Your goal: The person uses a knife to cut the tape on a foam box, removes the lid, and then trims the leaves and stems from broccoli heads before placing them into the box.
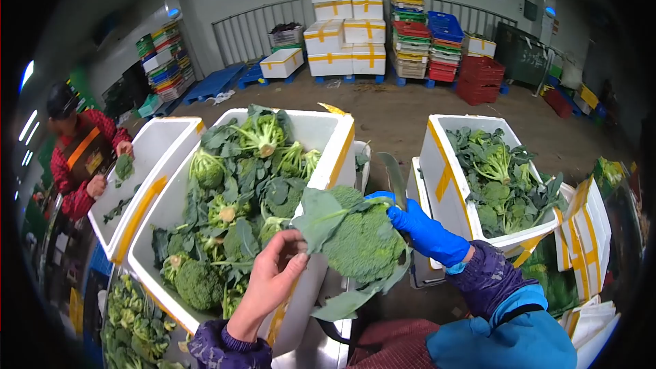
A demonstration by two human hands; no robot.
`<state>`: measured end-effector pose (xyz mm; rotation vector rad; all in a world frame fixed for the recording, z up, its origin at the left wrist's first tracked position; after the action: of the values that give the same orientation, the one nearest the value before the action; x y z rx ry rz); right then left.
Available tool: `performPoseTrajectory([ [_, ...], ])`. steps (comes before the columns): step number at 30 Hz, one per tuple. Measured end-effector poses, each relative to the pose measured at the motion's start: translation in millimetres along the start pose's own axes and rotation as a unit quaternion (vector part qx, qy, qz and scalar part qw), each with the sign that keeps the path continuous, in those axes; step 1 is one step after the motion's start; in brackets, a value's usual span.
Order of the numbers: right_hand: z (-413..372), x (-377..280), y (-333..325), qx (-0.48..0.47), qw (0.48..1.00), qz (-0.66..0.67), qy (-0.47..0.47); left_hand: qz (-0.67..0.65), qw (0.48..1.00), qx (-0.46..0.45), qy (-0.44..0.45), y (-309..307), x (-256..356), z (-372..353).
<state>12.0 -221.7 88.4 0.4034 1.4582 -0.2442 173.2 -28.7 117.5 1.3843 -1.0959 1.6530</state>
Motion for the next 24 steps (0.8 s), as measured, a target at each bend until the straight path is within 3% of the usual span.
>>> performPoseTrajectory([
  [2,-5.4,-17.6,26.9,-0.013,0.999,-0.027,-0.011,-0.065,0.996,0.005,0.054,3.9,5.9,-13.7],
  [3,-10.3,-25.3,42.3,-0.002,0.999,0.048,0.006,-0.146,0.988,0.057,0.007,9.2,10.5,-29.6],
  [4,-11.4,-27.2,54.9,0.006,0.992,0.121,0.027,-0.13,0.989,0.064,0.027,5.5,-5.3,-42.8],
  [6,-0.3,8.4,70.1,-0.046,0.981,0.172,0.071,-0.242,0.966,0.031,0.082,13.6,8.3,-73.2],
  [7,-2.9,20.6,83.4,-0.059,0.978,0.176,0.099,-0.236,0.971,0.047,-0.003,11.8,9.4,-95.9],
  [8,-3.8,25.6,98.5,-0.074,0.973,0.178,0.129,-0.231,0.968,0.08,0.054,12.1,12.0,-108.6],
  [9,-3.9,25.1,123.2,-0.124,0.966,0.177,0.142,-0.274,0.952,0.136,0.019,9.4,16.1,-129.6],
  [11,-5.3,32.2,151.9,-0.237,0.962,0.013,0.134,-0.364,0.898,0.248,0.002,7.8,25.2,-174.9],
  [12,-9.0,29.6,168.0,-0.287,0.944,-0.064,0.153,-0.364,0.888,0.28,0.004,4.4,18.6,-195.5],
  [14,-26.5,-4.9,211.6,-0.351,0.926,-0.034,0.135,-0.361,0.875,0.31,0.088,-1.0,4.4,-239.7],
  [16,-32.5,-14.6,239.5,-0.325,0.938,-0.084,0.085,-0.336,0.853,0.389,0.093,-0.6,0.2,-277.1],
  [18,-42.2,-7.9,269.2,-0.363,0.926,-0.046,0.095,-0.271,0.826,0.492,-0.047,4.3,-15.4,-311.1],
  [20,-54.7,-3.0,299.2,-0.398,0.897,-0.194,0.007,-0.265,0.806,0.525,-0.063,11.4,-34.3,-326.7],
  [22,-58.5,19.7,324.1,-0.427,0.839,-0.317,-0.116,-0.06,0.829,0.554,-0.052,14.3,-48.5,-342.1],
  [24,-57.2,33.5,337.9,-0.455,0.831,-0.317,-0.028,-0.134,0.813,0.563,-0.066,17.1,-52.5,-354.3],
])
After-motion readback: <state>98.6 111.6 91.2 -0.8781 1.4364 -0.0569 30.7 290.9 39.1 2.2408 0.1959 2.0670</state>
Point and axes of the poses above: each hand's wrist, its own z-axis towards the middle knuckle, its own y-axis out of the palm, x = y × z, the point moved 3 cm from there along z, towards the middle knuckle, and after that the axes turned 2 degrees about y, right-handed, at the moved point
